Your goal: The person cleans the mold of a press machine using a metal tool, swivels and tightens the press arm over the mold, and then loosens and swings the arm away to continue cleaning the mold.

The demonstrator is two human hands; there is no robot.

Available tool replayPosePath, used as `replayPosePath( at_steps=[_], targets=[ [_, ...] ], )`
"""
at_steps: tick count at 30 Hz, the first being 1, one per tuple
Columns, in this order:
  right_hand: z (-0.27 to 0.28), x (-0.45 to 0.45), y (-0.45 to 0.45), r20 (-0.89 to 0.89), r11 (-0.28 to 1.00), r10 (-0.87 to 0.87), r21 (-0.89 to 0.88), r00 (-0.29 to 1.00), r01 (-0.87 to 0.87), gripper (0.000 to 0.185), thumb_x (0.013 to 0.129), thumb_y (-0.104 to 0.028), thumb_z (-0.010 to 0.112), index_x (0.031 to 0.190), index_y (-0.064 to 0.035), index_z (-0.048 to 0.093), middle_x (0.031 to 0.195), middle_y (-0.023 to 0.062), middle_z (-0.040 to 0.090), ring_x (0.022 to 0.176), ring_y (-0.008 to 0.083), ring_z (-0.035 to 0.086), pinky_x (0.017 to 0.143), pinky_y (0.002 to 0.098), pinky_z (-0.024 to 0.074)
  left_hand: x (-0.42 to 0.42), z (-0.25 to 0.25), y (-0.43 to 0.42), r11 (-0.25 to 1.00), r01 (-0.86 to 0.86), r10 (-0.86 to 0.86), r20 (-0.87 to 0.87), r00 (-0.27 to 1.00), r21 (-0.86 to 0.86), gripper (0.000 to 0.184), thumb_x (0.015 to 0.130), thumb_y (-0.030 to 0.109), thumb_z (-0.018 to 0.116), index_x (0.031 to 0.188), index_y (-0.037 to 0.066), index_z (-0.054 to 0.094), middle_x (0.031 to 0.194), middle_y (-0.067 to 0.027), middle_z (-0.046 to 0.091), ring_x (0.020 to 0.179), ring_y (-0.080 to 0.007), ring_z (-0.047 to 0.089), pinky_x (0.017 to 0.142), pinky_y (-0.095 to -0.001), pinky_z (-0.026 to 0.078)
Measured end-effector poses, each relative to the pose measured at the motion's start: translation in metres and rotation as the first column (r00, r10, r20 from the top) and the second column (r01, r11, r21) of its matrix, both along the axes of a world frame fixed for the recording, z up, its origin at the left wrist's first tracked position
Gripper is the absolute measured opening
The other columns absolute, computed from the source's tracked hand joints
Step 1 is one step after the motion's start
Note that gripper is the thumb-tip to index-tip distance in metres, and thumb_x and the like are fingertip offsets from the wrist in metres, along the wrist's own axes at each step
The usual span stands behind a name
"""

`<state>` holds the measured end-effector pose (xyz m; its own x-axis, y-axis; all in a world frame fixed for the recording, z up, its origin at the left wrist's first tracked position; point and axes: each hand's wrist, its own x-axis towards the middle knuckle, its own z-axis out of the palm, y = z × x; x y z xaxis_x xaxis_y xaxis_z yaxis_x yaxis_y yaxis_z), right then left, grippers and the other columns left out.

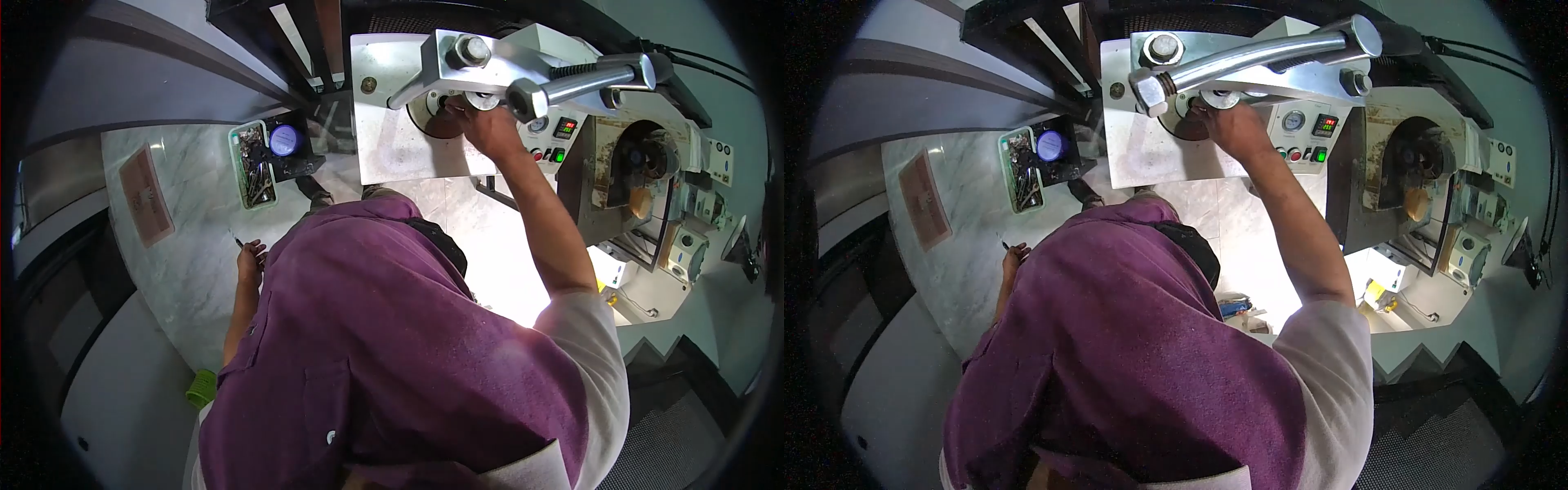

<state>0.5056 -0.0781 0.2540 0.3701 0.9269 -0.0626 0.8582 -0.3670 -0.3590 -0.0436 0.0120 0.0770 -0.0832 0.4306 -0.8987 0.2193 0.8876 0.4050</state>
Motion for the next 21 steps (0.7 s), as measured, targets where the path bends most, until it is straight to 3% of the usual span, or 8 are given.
replayPosePath(
  at_steps=[4, 9, 13, 15, 19, 21],
  targets=[
    [0.001, 0.001, 0.005, 0.126, 0.986, 0.165, -0.009, 0.978, -0.165, 0.022, 0.082, -0.021, 0.061, 0.100, -0.0094, 0.063, 0.091, 0.0159, 0.063, 0.082, 0.0352, 0.062, 0.072, 0.0441, 0.0497, -0.009, -0.008, -0.008, 1.000, -0.014, 0.015, 0.016, 1.000, -0.025, 0.039, 0.078, 0.019, 0.042, 0.113, 0.003, 0.051, 0.095, -0.0091, 0.058, 0.073, -0.0188, 0.053, 0.064, -0.0319, 0.044],
    [-0.002, 0.003, 0.011, 0.023, 0.996, 0.079, 0.033, 0.997, -0.080, 0.021, 0.084, -0.020, 0.058, 0.101, -0.0084, 0.062, 0.097, 0.0171, 0.063, 0.088, 0.0361, 0.061, 0.077, 0.0434, 0.0488, -0.012, -0.015, -0.011, 0.998, -0.036, 0.038, 0.035, 0.999, -0.041, 0.042, 0.077, 0.019, 0.043, 0.116, 0.003, 0.051, 0.097, -0.0093, 0.057, 0.076, -0.0186, 0.053, 0.067, -0.0328, 0.044],
    [0.007, -0.001, 0.016, 0.078, 0.997, 0.059, 0.038, 0.995, -0.062, 0.023, 0.085, -0.020, 0.057, 0.102, -0.0065, 0.061, 0.100, 0.0182, 0.063, 0.092, 0.0367, 0.060, 0.079, 0.0433, 0.0480, -0.001, 0.000, -0.008, 0.999, -0.031, 0.032, 0.026, 0.999, -0.014, 0.042, 0.077, 0.019, 0.044, 0.115, 0.002, 0.051, 0.096, -0.0095, 0.058, 0.074, -0.0189, 0.053, 0.065, -0.0321, 0.043],
    [-0.006, 0.007, 0.015, 0.050, 0.977, 0.055, 0.202, 0.997, -0.064, 0.024, 0.085, -0.019, 0.055, 0.104, -0.0045, 0.059, 0.097, 0.0197, 0.062, 0.093, 0.0374, 0.059, 0.080, 0.0438, 0.0471, -0.001, 0.002, -0.006, 1.000, -0.029, 0.029, 0.010, 1.000, -0.008, 0.042, 0.077, 0.019, 0.044, 0.115, 0.002, 0.051, 0.095, -0.0094, 0.058, 0.073, -0.0190, 0.053, 0.063, -0.0317, 0.043],
    [-0.002, 0.003, 0.019, 0.053, 0.982, 0.063, 0.172, 0.997, -0.071, 0.025, 0.086, -0.021, 0.055, 0.104, -0.0041, 0.059, 0.098, 0.0186, 0.062, 0.092, 0.0370, 0.059, 0.076, 0.0435, 0.0483, -0.007, -0.003, -0.005, 0.999, -0.043, 0.043, 0.019, 0.999, 0.003, 0.039, 0.078, 0.018, 0.043, 0.112, 0.002, 0.051, 0.092, -0.0084, 0.058, 0.068, -0.0184, 0.053, 0.059, -0.0303, 0.041],
    [0.006, -0.003, 0.018, 0.052, 0.997, 0.072, 0.031, 0.996, -0.073, 0.024, 0.086, -0.021, 0.056, 0.102, -0.0047, 0.059, 0.099, 0.0180, 0.061, 0.088, 0.0363, 0.059, 0.071, 0.0438, 0.0497, -0.009, -0.005, -0.005, 0.999, -0.045, 0.045, 0.023, 0.999, -0.002, 0.038, 0.078, 0.018, 0.042, 0.111, 0.002, 0.051, 0.092, -0.0081, 0.058, 0.067, -0.0181, 0.053, 0.058, -0.0299, 0.041]
  ],
)
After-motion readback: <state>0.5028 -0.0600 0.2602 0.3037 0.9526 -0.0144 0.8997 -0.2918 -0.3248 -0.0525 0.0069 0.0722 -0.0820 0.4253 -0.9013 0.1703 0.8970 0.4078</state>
